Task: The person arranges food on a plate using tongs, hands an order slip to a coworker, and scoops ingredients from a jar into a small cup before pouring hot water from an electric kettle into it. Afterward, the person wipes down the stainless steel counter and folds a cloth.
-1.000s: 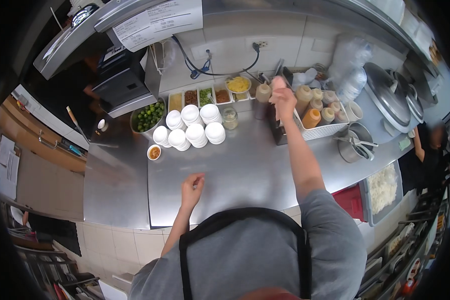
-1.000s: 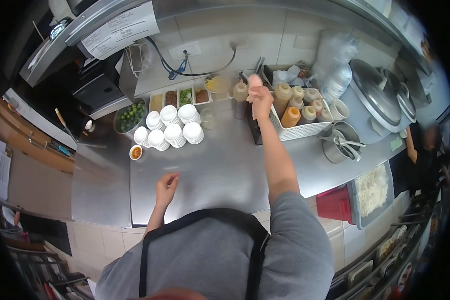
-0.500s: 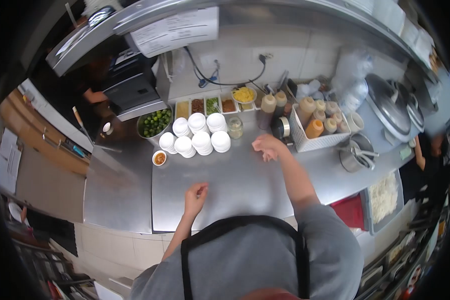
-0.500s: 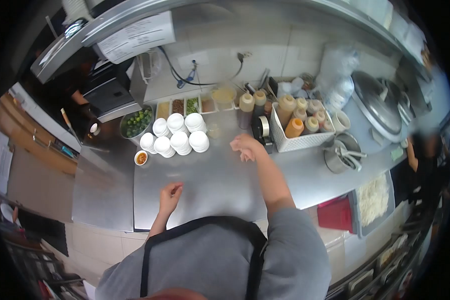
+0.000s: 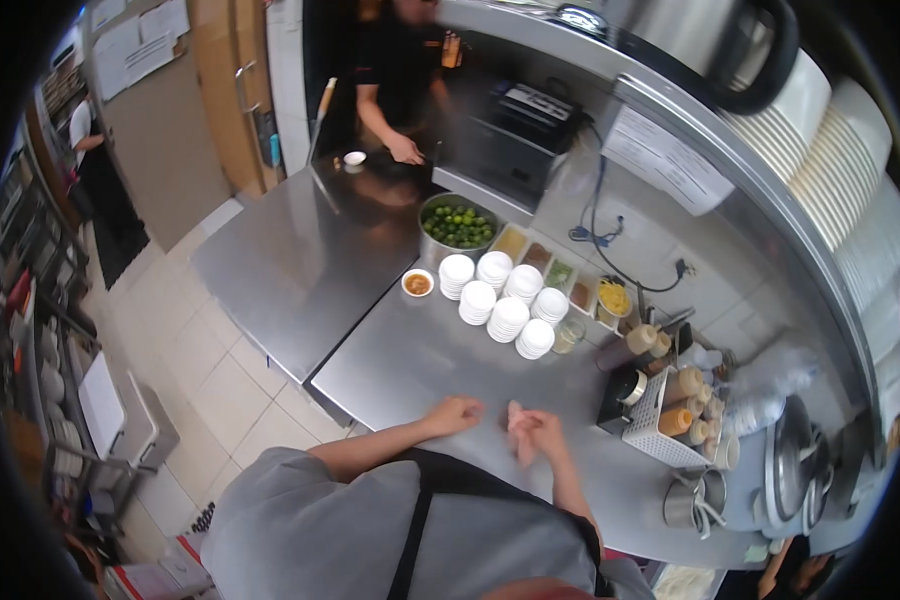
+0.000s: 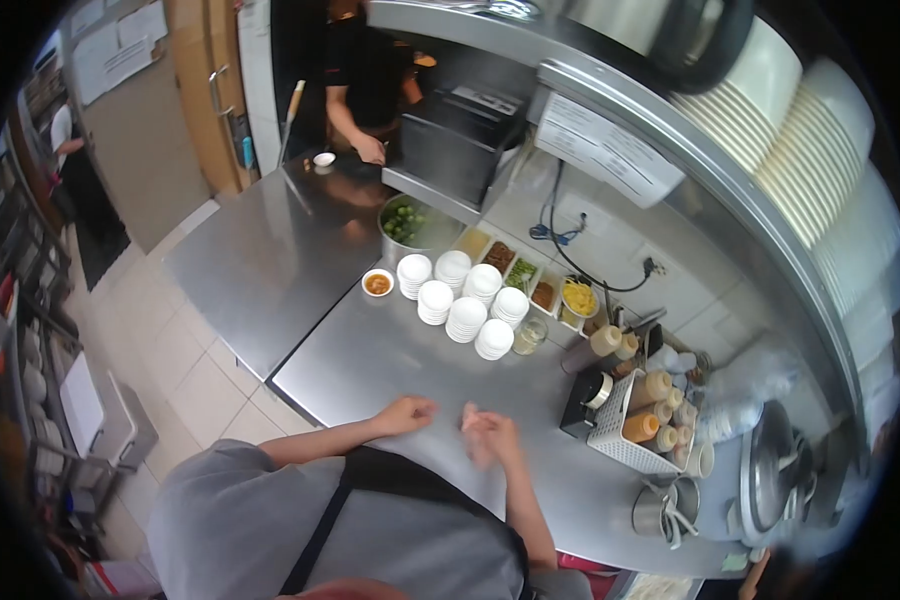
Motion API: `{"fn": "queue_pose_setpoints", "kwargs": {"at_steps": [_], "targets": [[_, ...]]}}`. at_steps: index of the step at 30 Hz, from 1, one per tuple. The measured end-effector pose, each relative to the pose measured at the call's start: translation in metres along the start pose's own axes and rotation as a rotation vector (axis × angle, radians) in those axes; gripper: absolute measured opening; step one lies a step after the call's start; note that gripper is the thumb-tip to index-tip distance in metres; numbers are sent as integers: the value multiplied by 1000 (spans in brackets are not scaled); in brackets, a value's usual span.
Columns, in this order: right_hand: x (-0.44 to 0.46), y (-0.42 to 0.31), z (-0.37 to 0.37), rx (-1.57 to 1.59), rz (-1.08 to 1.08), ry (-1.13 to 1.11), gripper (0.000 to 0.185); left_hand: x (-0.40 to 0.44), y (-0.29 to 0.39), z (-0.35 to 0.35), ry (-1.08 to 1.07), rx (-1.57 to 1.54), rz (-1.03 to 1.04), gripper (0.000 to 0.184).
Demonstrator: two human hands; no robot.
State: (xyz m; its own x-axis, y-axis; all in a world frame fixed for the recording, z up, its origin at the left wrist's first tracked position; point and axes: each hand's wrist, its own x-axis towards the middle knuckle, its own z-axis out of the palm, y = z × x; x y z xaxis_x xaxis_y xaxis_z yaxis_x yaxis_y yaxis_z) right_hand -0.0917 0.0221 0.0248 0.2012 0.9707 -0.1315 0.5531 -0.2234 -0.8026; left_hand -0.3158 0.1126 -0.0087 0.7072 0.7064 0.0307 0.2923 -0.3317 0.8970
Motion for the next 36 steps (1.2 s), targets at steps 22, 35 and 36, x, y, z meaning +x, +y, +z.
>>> {"fn": "queue_pose_setpoints", "kwargs": {"at_steps": [22,35,36], "targets": [[-66,-63,55,647,59,68,30,-15,68,-33,9,-524,-114,13],[-67,-49,-5,481,125,265,15,-10,82,-52,-72,-526,-149,9],[-65,-42,-7,405,66,278,17,-8,83,-52,-60,-523,-186,9]]}}
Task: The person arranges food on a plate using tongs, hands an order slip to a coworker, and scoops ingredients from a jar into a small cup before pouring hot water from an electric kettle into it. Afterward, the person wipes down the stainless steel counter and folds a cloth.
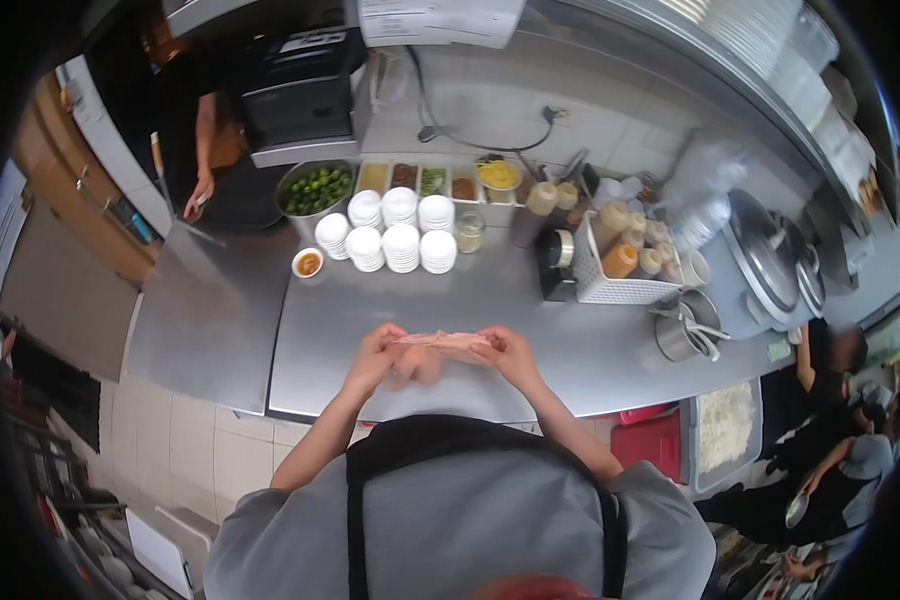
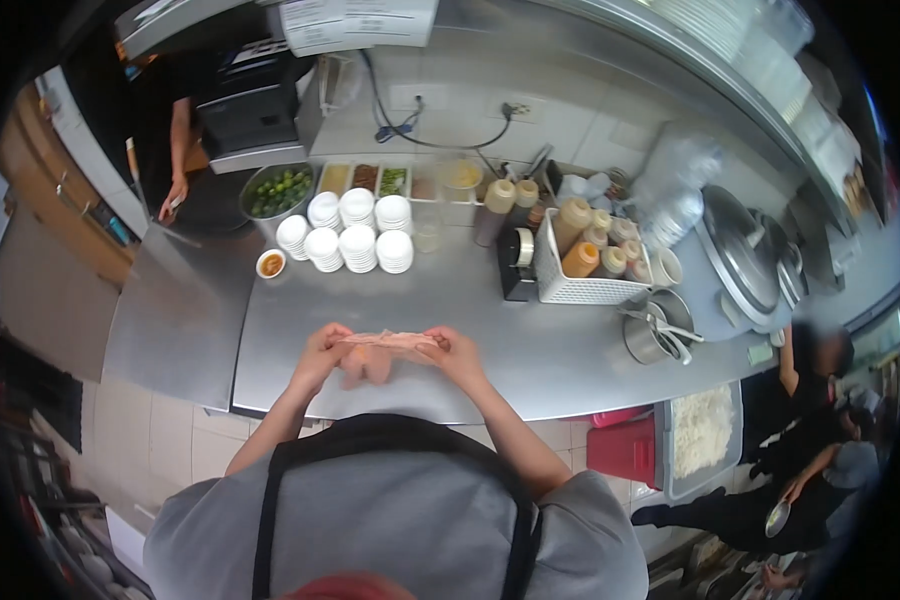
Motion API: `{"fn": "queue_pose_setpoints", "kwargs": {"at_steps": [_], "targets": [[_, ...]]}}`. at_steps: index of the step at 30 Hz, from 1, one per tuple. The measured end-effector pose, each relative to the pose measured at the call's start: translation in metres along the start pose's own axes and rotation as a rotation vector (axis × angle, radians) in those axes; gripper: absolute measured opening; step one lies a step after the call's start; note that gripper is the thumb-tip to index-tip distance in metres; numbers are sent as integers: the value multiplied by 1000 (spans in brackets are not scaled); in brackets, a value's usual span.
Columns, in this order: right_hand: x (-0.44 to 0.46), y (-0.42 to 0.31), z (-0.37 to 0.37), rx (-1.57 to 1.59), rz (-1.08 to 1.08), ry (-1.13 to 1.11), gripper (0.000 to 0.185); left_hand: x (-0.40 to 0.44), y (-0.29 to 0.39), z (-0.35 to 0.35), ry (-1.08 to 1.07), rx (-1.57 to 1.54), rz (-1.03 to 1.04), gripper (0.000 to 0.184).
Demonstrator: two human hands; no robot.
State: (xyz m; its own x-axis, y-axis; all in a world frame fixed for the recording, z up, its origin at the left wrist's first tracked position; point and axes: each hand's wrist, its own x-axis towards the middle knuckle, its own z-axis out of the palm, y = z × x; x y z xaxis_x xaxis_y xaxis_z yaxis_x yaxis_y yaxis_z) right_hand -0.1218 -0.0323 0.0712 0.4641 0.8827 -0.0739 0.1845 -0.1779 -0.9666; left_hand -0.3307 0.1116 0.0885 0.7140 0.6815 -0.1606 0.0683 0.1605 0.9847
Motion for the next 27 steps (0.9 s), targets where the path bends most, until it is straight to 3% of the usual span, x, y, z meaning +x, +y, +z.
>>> {"fn": "queue_pose_setpoints", "kwargs": {"at_steps": [5,7,14,16,18,20,22,23,25,27], "targets": [[5,-19,-19,-119,-155,50,19,7,15,5,5,101,110,7],[11,-23,-25,247,-146,3,15,10,20,5,14,153,151,6],[19,-43,-41,441,-95,83,8,17,22,-1,13,155,179,7],[25,-40,-42,423,-202,104,6,15,25,-2,25,144,201,6],[27,-39,-47,449,-222,42,7,15,28,-4,70,-2,85,7],[28,-36,-53,473,-241,-15,9,18,29,-6,112,-25,110,8],[28,-34,-56,162,-253,-203,17,22,28,-5,153,-51,135,8],[26,-36,-53,161,-252,-207,17,25,25,-2,146,12,179,8],[20,-46,-37,-218,-476,-258,27,29,20,8,144,71,225,9],[14,-57,-11,-193,-511,-178,33,30,17,23,-83,252,318,11]]}}
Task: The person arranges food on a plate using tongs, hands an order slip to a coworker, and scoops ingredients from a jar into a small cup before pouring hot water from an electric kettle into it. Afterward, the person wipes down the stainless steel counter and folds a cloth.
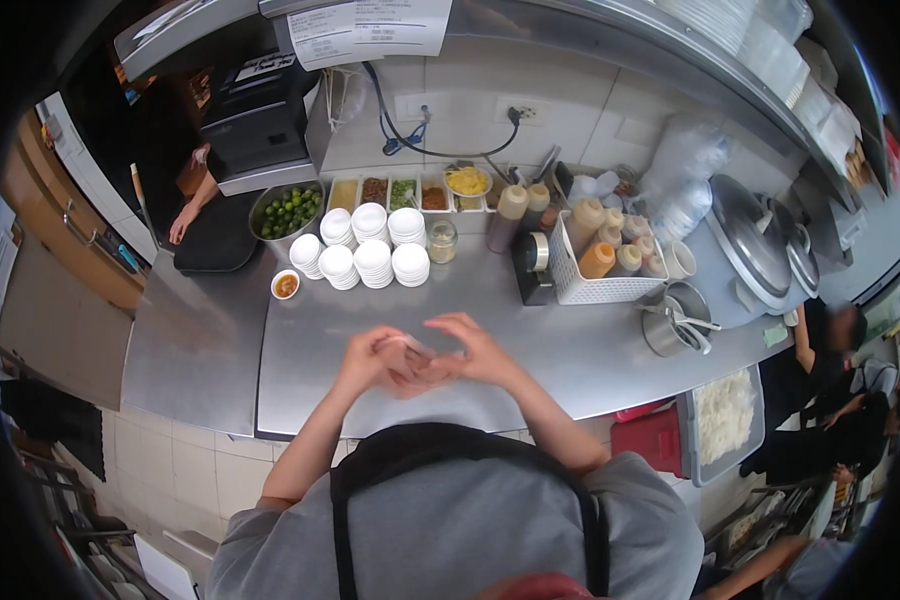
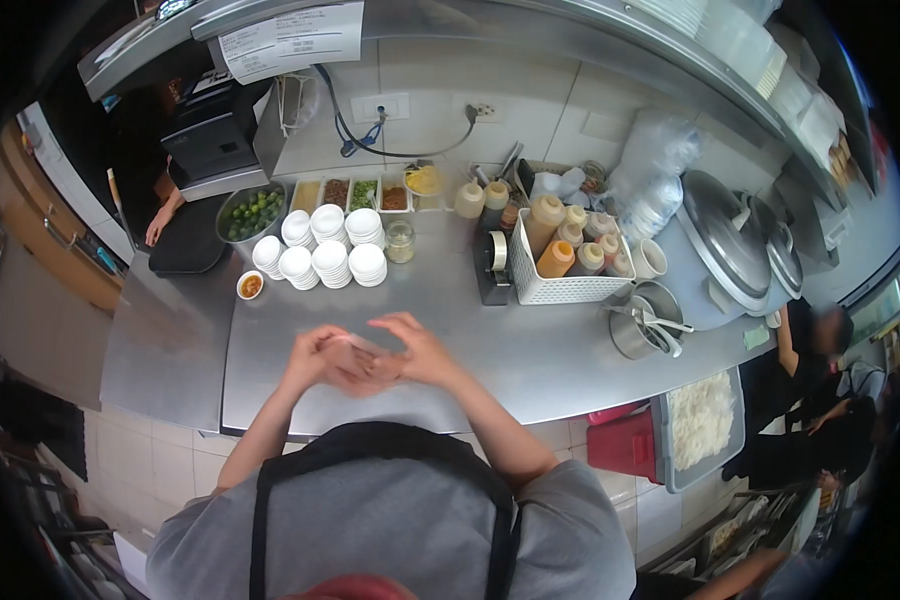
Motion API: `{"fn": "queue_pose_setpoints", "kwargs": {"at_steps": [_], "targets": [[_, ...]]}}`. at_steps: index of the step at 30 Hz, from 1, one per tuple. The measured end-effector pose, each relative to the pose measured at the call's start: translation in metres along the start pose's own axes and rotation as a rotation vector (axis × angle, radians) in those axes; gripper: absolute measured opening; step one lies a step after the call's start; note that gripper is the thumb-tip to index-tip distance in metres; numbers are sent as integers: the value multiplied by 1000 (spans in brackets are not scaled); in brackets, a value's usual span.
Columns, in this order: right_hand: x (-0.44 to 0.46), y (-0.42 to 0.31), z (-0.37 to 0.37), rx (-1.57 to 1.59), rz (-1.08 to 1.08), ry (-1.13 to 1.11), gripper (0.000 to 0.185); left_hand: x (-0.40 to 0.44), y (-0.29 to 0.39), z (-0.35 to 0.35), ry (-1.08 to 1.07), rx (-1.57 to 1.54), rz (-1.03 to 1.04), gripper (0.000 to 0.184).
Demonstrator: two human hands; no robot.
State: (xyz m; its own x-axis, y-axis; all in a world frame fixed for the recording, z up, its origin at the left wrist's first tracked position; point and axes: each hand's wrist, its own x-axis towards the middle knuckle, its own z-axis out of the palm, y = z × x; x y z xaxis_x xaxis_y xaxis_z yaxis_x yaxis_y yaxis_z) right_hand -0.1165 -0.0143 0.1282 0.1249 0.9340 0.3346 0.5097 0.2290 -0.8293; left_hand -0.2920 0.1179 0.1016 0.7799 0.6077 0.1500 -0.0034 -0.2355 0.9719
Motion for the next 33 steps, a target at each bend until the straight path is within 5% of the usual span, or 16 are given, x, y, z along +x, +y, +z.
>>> {"fn": "queue_pose_setpoints", "kwargs": {"at_steps": [3,8,11,14,16,19,21,23,27,33], "targets": [[-2,23,30,-77,-22,25,40,-2,44,17,-144,114,-170,12],[-15,62,35,-127,160,-88,35,-3,73,-12,-2,54,-36,11],[-23,58,8,9,156,-44,26,-12,75,-40,136,-93,-67,11],[-25,53,-19,274,443,-66,16,-21,66,-58,155,-229,-224,12],[-21,56,-31,371,467,-56,12,-19,58,-71,45,-242,-257,19],[6,20,-51,567,375,39,11,12,58,-117,-176,-709,-133,36],[28,10,-63,926,353,90,27,21,75,-111,-95,-837,-76,41],[35,-25,-57,878,278,202,38,28,84,-88,142,-1281,-97,49],[23,0,-46,700,211,353,65,-4,-19,-50,42,-1027,-303,66],[-3,21,-41,438,335,320,34,8,18,-63,49,-652,-125,65]]}}
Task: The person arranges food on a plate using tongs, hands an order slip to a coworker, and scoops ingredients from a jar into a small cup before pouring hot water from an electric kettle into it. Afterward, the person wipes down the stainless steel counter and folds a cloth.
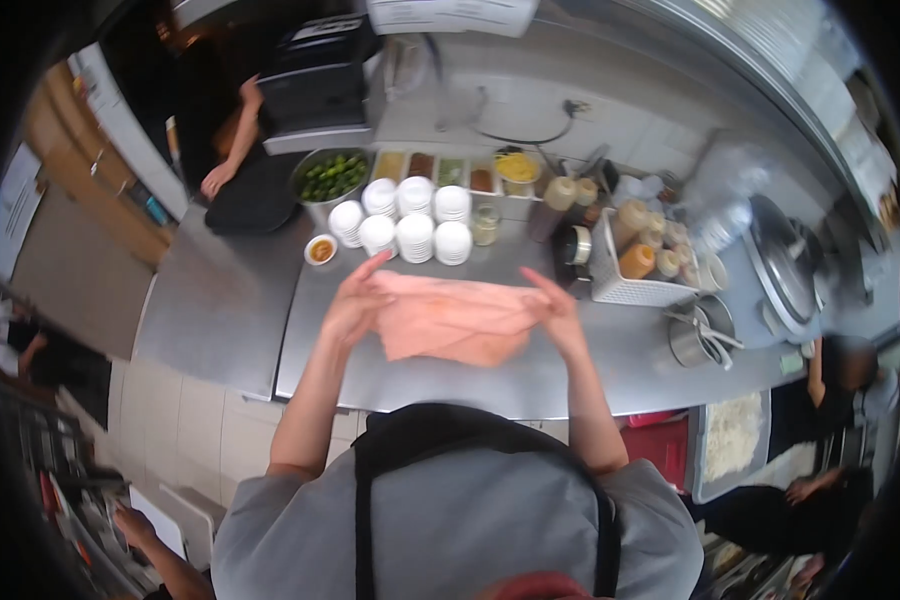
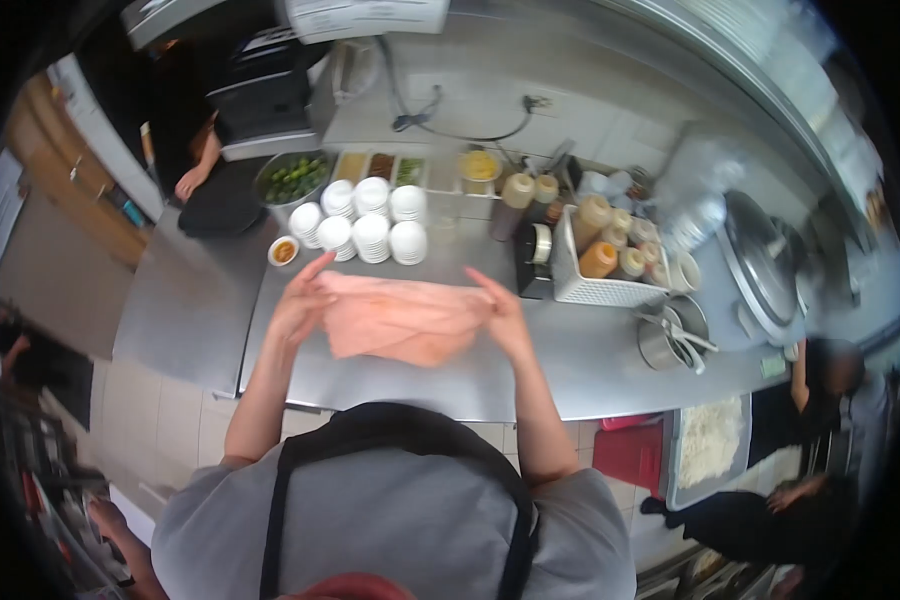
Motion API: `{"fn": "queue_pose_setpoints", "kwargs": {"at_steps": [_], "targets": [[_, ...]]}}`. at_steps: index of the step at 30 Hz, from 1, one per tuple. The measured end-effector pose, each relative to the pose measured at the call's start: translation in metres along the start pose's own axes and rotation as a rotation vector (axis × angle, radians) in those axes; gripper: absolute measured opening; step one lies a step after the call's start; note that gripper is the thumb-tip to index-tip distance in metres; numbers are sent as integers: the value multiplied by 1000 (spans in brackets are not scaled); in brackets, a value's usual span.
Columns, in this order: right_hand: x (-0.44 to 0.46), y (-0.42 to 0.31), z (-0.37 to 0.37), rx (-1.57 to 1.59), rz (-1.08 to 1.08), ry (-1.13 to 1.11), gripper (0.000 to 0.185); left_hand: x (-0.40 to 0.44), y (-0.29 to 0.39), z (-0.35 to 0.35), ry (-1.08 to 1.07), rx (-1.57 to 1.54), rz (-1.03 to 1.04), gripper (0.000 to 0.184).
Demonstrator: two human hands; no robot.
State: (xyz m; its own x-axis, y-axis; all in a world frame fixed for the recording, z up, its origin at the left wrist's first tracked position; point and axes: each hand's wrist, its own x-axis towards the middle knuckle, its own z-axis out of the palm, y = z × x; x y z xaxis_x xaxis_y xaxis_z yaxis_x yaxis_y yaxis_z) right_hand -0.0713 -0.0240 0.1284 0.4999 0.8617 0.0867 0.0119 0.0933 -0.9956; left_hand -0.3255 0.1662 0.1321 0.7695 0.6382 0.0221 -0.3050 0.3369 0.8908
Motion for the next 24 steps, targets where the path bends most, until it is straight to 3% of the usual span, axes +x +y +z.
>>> {"fn": "queue_pose_setpoints", "kwargs": {"at_steps": [2,4,6,8,9,10,11,12,14,16,18,19,21,23,24], "targets": [[-2,12,0,-590,-346,53,27,1,6,6,111,470,10,46],[-3,9,-10,-677,-383,104,23,1,8,8,189,1057,117,28],[-3,6,-23,-766,-423,139,20,2,-4,-1,202,1323,424,12],[-1,9,-33,-780,-633,248,19,2,-6,6,106,1257,479,9],[-2,8,-35,-787,-633,271,19,1,-8,9,45,1193,513,7],[-3,7,-34,-682,-330,215,20,0,-14,10,26,1191,521,7],[-5,7,-30,-562,-32,153,20,0,-25,10,5,879,223,8],[-5,15,-24,-562,-35,164,20,1,-34,10,-13,560,-68,11],[-2,28,-1,-408,-101,136,16,3,-58,19,-18,502,-167,15],[-16,12,34,-201,40,-25,18,2,-71,41,-13,439,-271,19],[-23,35,61,-128,-133,-244,22,-2,-71,67,-56,83,-324,23],[-26,30,63,-129,-132,-249,22,-1,-77,60,32,135,-347,26],[-29,18,67,-105,17,-356,26,0,-84,45,44,133,-307,26],[-22,20,55,-136,12,-411,27,-2,-79,32,57,134,-270,26],[-17,19,45,-166,7,-458,27,-4,-74,24,87,371,-161,26]]}}
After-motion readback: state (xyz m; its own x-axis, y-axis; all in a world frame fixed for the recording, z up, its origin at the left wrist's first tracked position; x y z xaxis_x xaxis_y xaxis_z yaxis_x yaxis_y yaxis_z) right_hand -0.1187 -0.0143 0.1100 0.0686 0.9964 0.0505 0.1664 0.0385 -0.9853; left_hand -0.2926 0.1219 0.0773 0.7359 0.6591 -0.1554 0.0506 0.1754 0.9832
